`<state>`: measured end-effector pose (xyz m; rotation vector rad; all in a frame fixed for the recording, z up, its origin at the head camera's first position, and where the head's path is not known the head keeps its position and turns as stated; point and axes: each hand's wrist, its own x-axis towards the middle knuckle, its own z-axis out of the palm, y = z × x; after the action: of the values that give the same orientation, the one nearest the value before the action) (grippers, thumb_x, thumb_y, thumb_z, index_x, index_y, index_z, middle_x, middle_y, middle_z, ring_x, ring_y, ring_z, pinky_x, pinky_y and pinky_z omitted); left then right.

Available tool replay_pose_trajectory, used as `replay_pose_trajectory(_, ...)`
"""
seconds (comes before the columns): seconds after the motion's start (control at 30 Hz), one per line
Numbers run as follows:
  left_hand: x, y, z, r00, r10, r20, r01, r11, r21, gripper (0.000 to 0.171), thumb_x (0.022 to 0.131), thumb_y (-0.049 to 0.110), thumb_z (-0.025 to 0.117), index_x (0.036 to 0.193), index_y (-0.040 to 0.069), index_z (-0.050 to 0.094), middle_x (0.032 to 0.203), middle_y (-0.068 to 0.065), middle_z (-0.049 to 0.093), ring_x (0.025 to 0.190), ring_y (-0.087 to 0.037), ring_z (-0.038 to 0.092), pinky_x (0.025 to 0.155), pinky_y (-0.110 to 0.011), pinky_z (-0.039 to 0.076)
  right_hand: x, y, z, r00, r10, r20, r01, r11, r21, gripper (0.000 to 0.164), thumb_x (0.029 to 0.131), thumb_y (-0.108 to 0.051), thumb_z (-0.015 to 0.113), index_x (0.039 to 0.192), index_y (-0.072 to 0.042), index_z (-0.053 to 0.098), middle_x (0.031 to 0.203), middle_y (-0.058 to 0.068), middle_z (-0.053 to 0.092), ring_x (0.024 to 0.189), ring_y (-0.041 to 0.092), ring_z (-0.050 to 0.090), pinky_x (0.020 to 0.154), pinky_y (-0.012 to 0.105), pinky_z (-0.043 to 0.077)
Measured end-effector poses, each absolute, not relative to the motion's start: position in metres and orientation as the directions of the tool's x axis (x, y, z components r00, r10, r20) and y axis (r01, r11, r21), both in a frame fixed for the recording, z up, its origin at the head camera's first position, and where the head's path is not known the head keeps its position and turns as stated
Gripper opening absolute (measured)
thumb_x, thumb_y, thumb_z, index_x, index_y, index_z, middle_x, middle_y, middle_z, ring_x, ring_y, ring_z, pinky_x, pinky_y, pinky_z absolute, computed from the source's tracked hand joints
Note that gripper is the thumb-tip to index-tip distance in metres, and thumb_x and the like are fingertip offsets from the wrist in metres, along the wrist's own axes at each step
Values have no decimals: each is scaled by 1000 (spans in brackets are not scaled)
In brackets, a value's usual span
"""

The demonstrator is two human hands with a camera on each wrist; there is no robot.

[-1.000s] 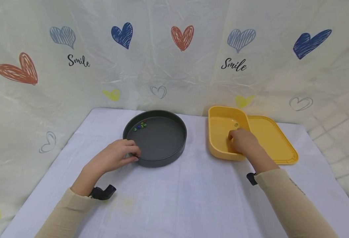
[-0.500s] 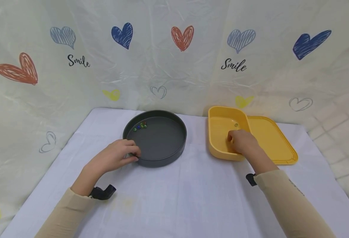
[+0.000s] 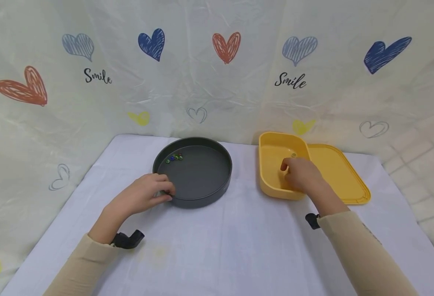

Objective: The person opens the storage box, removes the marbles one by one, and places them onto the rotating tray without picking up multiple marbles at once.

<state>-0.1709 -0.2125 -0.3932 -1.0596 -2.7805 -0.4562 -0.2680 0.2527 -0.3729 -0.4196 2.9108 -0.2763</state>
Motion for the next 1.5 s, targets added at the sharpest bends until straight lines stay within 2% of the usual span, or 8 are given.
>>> replay_pose_trajectory(0.3, -171, -213, -393, -734, 634, 243, 679, 700, 222, 13, 85, 19, 81, 90, 25, 71, 87, 12, 61, 79, -10, 60, 74, -29, 50, -266, 243, -360, -940, -326, -103, -302, 933, -194, 26, 86, -8, 63, 111, -5, 66, 86, 7, 63, 74, 24, 54, 68, 39, 46)
replay_pose_trajectory(0.57, -170, -212, -393, -726, 639, 254, 687, 690, 229, 13, 84, 18, 81, 89, 25, 71, 86, 12, 61, 78, -9, 60, 73, -29, 50, -267, 237, -354, -941, -331, -70, -304, 919, -249, 26, 87, -10, 61, 113, -6, 66, 90, 8, 65, 80, 25, 58, 74, 43, 47)
replay_pose_trajectory(0.77, -171, -212, -394, -735, 635, 237, 678, 697, 235, 11, 86, 20, 80, 90, 25, 71, 87, 11, 62, 79, -10, 60, 73, -29, 50, -269, 230, -349, -933, -357, -33, -320, 870, -374, 23, 91, -13, 63, 112, -7, 68, 100, 11, 70, 93, 29, 64, 82, 47, 51)
replay_pose_trajectory(1.03, -171, -212, -394, -734, 635, 241, 679, 695, 237, 12, 85, 19, 80, 89, 25, 71, 87, 12, 62, 78, -10, 60, 74, -29, 50, -266, 218, -348, -943, -333, -10, -279, 807, -521, 23, 95, -22, 66, 113, -9, 68, 104, 10, 70, 90, 25, 66, 76, 34, 53)
replay_pose_trajectory(1.2, -170, -213, -393, -736, 633, 241, 677, 694, 246, 12, 85, 19, 80, 89, 25, 71, 87, 12, 61, 79, -10, 60, 74, -29, 50, -263, 207, -351, -951, -310, -21, -230, 748, -622, 29, 97, -31, 66, 116, -9, 67, 105, 10, 70, 86, 26, 67, 76, 33, 55)
replay_pose_trajectory(1.5, -171, -213, -393, -729, 637, 251, 684, 693, 227, 13, 85, 19, 81, 89, 25, 71, 87, 12, 61, 79, -10, 59, 74, -29, 49, -262, 180, -354, -941, -334, -44, -162, 563, -811, 32, 97, -28, 67, 117, -2, 63, 108, 16, 66, 94, 31, 65, 79, 26, 58)
